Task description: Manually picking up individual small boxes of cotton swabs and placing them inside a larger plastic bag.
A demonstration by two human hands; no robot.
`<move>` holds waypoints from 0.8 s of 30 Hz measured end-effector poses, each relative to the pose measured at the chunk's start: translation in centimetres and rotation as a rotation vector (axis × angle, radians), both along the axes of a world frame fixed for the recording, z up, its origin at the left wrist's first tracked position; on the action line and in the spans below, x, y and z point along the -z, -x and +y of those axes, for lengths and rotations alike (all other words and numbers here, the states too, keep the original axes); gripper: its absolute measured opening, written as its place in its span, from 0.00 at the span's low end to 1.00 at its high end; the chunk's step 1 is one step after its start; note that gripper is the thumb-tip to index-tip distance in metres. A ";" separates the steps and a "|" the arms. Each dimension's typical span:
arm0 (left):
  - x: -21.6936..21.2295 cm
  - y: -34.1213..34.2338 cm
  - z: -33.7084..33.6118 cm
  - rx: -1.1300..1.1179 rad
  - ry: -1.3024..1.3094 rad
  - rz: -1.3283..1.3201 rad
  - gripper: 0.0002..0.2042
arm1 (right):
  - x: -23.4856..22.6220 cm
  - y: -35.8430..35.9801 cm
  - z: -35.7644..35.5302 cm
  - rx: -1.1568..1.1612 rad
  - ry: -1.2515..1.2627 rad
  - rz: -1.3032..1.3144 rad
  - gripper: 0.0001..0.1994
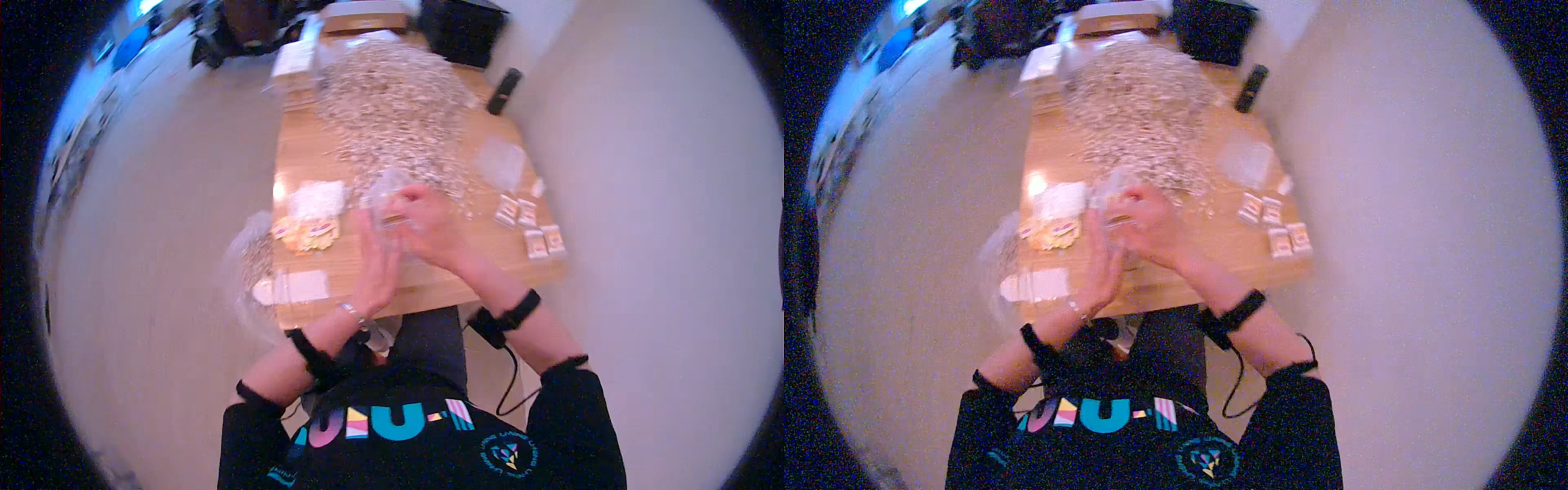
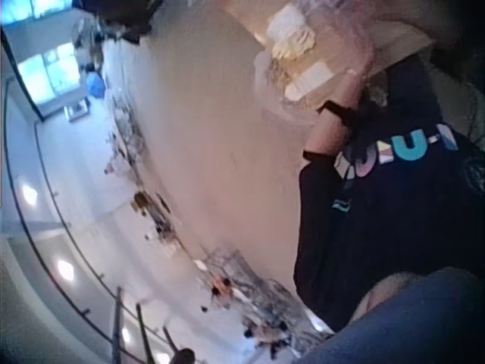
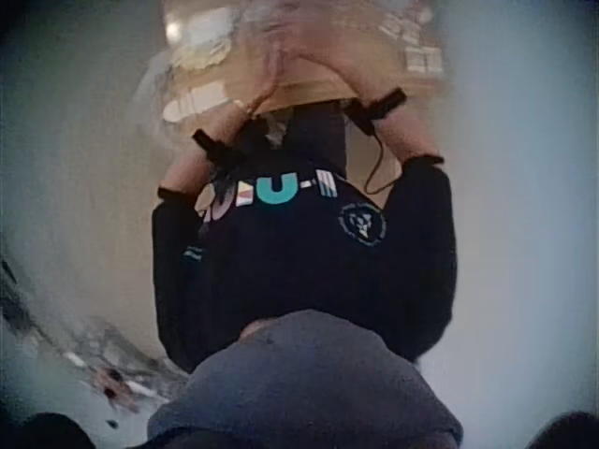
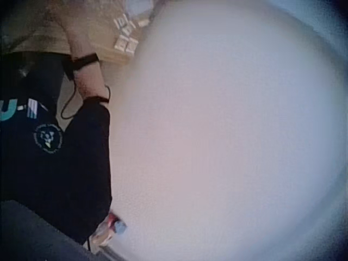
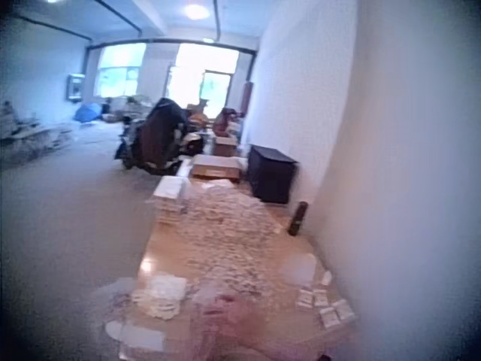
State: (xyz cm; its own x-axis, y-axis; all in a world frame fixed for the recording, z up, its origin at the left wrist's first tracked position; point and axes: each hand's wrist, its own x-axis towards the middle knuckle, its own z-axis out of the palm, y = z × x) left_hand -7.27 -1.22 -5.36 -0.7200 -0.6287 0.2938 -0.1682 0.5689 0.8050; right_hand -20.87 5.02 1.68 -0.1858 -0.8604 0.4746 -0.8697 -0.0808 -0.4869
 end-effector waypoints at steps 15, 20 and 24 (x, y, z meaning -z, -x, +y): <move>-0.6 0.6 -0.9 0.009 -0.402 0.149 0.41 | 4.8 -1.1 -1.3 -0.035 -0.165 -1.681 0.26; -0.4 0.4 -0.9 0.021 -0.369 0.099 0.40 | 5.4 -0.6 -0.5 0.124 -0.127 -1.288 0.25; -0.5 0.7 -0.2 -0.050 -0.396 0.189 0.38 | 3.1 -1.0 0.3 0.279 0.170 -0.139 0.21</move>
State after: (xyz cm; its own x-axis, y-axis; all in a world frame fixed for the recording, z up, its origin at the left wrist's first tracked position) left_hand -7.97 -1.39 -4.88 -0.6430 -0.7517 0.1467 -0.0168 0.2053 0.9786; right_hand -19.91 5.31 -1.42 -0.4754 -0.6781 0.5605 -0.7961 0.0606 -0.6021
